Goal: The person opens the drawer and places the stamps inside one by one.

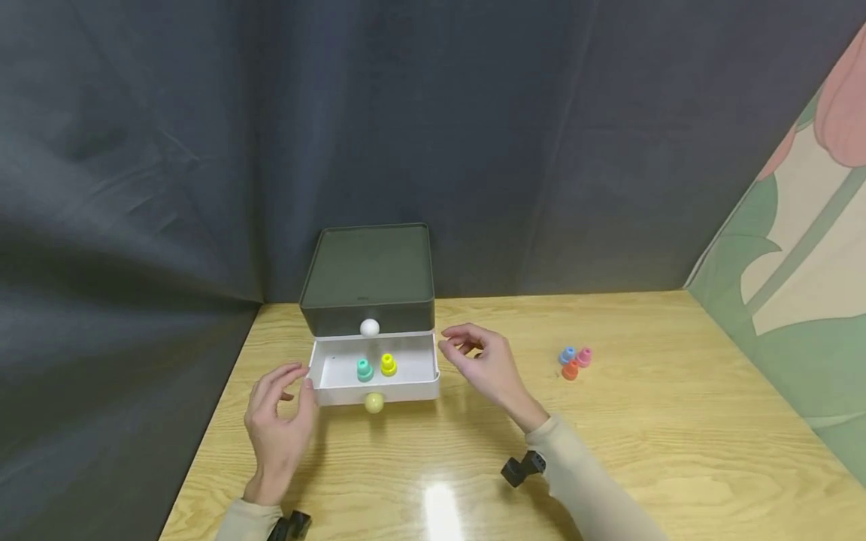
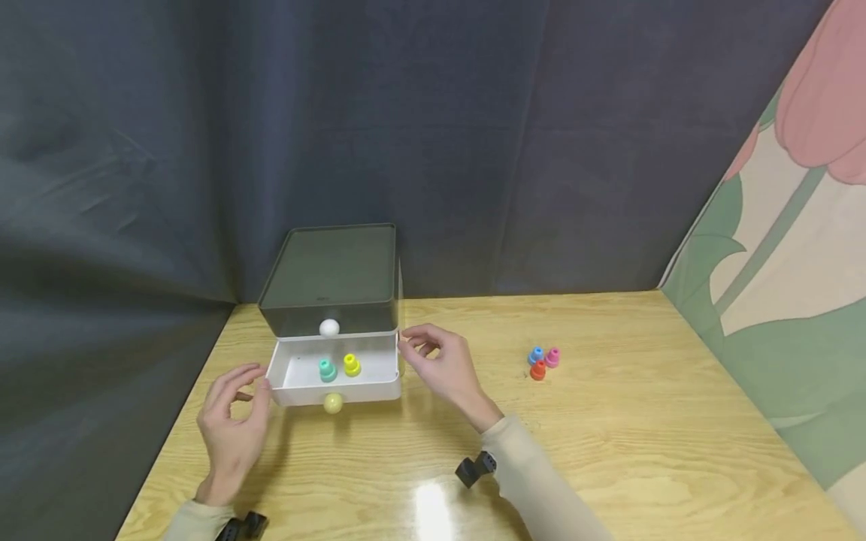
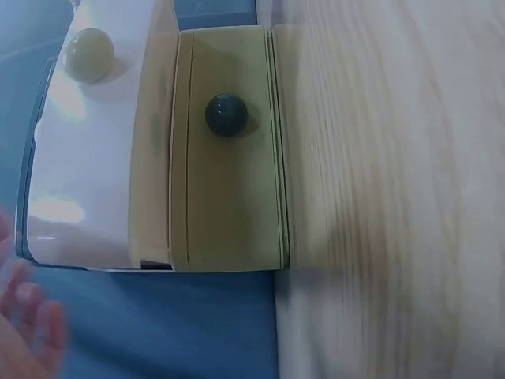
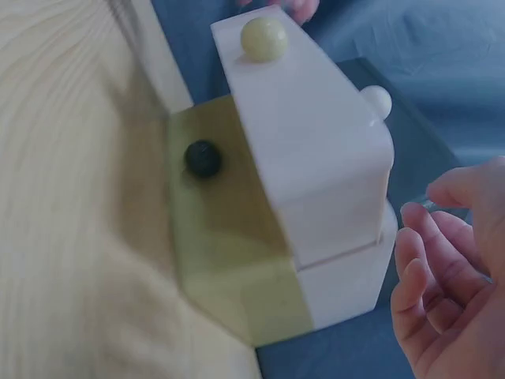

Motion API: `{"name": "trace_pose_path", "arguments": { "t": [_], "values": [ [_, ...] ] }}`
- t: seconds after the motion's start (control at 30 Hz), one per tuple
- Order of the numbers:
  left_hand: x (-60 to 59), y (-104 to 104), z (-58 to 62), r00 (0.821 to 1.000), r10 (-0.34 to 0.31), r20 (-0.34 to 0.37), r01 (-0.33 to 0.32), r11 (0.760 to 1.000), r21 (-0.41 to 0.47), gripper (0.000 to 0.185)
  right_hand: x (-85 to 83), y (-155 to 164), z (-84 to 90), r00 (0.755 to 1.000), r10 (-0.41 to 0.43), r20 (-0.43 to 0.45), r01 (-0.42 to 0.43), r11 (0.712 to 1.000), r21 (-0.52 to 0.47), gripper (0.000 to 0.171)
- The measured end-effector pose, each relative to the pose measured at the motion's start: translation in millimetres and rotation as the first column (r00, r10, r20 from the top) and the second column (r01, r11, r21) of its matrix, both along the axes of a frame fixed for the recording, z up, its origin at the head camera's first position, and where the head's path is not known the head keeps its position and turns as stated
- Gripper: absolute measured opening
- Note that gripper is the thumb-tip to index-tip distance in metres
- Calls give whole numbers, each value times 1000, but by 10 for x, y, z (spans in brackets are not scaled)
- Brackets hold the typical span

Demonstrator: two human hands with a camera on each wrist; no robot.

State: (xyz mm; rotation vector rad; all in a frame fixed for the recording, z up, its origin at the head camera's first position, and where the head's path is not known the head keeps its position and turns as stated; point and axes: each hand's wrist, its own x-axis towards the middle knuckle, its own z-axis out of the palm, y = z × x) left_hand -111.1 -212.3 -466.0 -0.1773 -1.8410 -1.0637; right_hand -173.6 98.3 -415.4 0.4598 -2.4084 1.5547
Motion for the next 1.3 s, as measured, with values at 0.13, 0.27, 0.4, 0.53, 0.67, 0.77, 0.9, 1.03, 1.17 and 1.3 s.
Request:
{"name": "trace_pose_path", "arguments": {
  "t": [0.13,0.27,0.4,0.53,0.67,0.77,0.9,1.03,1.17,1.3],
  "values": [
    [-15,68,41,967,-41,-252,38,999,-16,12,18,176,-108,999,-15,46,15,1000,10,18],
    [4,134,50,938,-163,-306,128,983,-132,11,34,374,-219,996,-32,89,30,999,22,21],
    [47,187,44,943,-268,-196,214,942,-257,16,65,595,-316,992,-55,113,51,998,37,23],
    [72,225,25,950,-303,-73,266,911,-315,21,105,801,-401,990,-83,115,77,995,59,24],
    [88,242,-11,950,-312,-13,291,900,-325,22,135,958,-448,989,-108,102,100,992,81,26],
    [93,243,-38,949,-315,17,303,895,-328,23,152,1057,-470,986,-129,105,119,989,91,28],
    [75,242,-61,947,-318,36,311,890,-333,23,146,1191,-490,977,-166,133,153,983,101,32],
    [56,247,-85,943,-330,37,322,882,-343,24,126,1327,-486,964,-221,148,204,971,122,33],
    [52,250,-117,941,-335,60,333,873,-356,22,116,1464,-484,950,-273,151,248,954,167,35],
    [58,259,-125,946,-305,107,323,873,-366,24,128,1595,-467,942,-291,165,258,946,198,39]
  ]
}}
